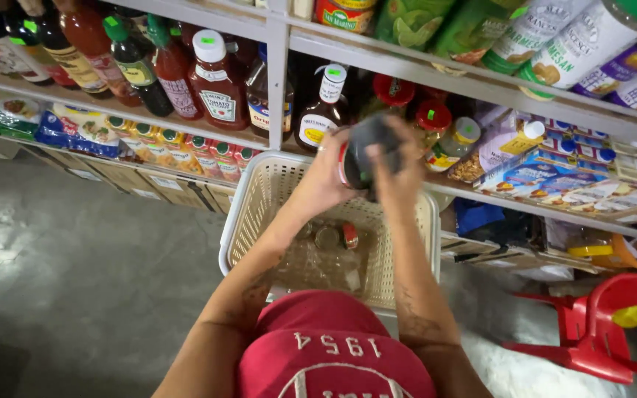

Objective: Removing canned goods from a shelf, wiping them with a cloth, and placing them into a basket.

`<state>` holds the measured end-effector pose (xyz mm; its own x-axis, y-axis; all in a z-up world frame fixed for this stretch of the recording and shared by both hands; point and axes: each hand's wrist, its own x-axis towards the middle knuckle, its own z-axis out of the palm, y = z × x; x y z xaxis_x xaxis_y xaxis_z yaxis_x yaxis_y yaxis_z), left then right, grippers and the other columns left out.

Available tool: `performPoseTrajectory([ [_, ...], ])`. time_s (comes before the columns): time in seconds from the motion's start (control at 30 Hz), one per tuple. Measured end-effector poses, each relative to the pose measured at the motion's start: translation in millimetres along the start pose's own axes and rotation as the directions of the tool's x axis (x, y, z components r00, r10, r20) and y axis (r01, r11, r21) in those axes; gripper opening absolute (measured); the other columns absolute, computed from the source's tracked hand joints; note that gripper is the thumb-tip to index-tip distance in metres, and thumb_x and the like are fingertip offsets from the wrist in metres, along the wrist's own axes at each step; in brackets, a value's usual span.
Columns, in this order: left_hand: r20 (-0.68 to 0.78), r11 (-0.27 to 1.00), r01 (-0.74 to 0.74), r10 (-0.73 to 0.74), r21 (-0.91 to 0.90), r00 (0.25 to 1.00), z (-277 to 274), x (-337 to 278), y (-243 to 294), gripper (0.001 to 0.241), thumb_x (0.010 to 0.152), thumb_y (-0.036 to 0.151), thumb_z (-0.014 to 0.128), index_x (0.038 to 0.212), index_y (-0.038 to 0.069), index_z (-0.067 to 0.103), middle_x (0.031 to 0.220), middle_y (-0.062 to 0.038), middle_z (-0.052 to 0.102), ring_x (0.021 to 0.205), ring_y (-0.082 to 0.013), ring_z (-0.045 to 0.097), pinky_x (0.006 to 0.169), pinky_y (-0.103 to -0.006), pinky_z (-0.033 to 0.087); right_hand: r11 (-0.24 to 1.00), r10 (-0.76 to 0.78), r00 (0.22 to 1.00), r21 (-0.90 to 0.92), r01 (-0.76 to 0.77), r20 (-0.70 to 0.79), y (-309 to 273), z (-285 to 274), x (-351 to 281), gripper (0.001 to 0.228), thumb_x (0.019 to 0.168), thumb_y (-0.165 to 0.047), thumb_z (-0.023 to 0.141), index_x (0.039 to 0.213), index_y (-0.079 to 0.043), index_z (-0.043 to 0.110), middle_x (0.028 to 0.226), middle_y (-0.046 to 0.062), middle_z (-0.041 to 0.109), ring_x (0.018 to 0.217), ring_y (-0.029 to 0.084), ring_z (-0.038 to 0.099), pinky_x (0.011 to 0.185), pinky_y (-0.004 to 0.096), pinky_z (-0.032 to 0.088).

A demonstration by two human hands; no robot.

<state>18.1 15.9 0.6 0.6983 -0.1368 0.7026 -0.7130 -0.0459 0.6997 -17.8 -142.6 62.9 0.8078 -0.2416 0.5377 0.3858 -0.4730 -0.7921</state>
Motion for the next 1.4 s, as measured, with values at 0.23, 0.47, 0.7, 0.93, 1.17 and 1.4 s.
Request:
performPoseTrajectory([
  [0.23,-0.041,0.999,-0.027,0.029,0.045,0.999,-9,2,-3,0.085,0.074,0.011,0.09,0.144,0.001,0.042,0.135,-0.028,0.046,0.133,-0.0523,0.044,0.114,-0.0571,0.036,0.856,-0.489,0.839,-0.055,0.515,0.237,-10,21,-45,0.043,0.1,-0.017,0.067,0.142,-0.012,0.063,0.135,0.016,0.068,0.128,0.032,0.063,0.124,0.056,0.028],
  [0.47,-0.016,0.997,0.026,-0.025,0.068,1.0,-11,7,23,0.103,0.059,0.012,0.097,0.145,0.004,0.042,0.137,-0.025,0.047,0.135,-0.0475,0.047,0.118,-0.0532,0.036,0.821,-0.488,0.859,-0.252,0.512,0.155,11,12,-4,0.052,0.095,-0.006,0.071,0.14,-0.032,0.066,0.147,0.019,0.056,0.133,0.037,0.056,0.111,0.055,0.048],
  [0.7,-0.132,0.938,0.254,-0.291,-0.237,0.948,0,6,43,0.115,0.049,0.023,0.106,0.144,0.008,0.043,0.132,-0.021,0.054,0.129,-0.0368,0.054,0.117,-0.0495,0.037,0.975,0.156,0.987,0.152,-0.161,0.042,-1,39,-12,0.058,0.111,-0.045,0.052,0.151,-0.003,0.05,0.156,0.032,0.039,0.146,0.044,0.038,0.125,0.054,0.027],
  [0.93,-0.261,0.955,0.172,-0.235,-0.244,0.936,4,8,32,0.116,0.057,0.027,0.104,0.148,0.003,0.035,0.14,-0.024,0.041,0.136,-0.0385,0.043,0.122,-0.0493,0.027,0.21,0.685,0.628,0.725,-0.656,0.37,-6,51,-28,0.063,0.093,-0.059,0.065,0.138,-0.015,0.062,0.125,0.015,0.071,0.104,0.021,0.072,0.089,0.04,0.062],
  [1.17,-0.177,0.973,0.218,-0.228,-0.075,0.958,-5,3,30,0.127,0.039,0.044,0.107,0.144,0.011,0.045,0.134,-0.018,0.05,0.127,-0.0359,0.051,0.118,-0.0486,0.035,0.411,0.654,0.676,0.592,-0.693,0.338,-80,39,-10,0.057,0.105,-0.044,0.046,0.141,-0.001,0.053,0.136,0.024,0.06,0.123,0.028,0.063,0.101,0.039,0.054],
  [1.4,-0.312,0.99,-0.02,0.062,0.138,0.948,-16,10,13,0.119,0.045,0.066,0.098,0.138,0.009,0.051,0.132,-0.016,0.051,0.133,-0.0362,0.043,0.126,-0.0503,0.014,0.318,0.689,0.626,0.624,-0.714,0.365,-66,38,-26,0.051,0.099,-0.054,0.057,0.124,-0.012,0.069,0.117,0.01,0.073,0.103,0.021,0.07,0.082,0.032,0.06],
])
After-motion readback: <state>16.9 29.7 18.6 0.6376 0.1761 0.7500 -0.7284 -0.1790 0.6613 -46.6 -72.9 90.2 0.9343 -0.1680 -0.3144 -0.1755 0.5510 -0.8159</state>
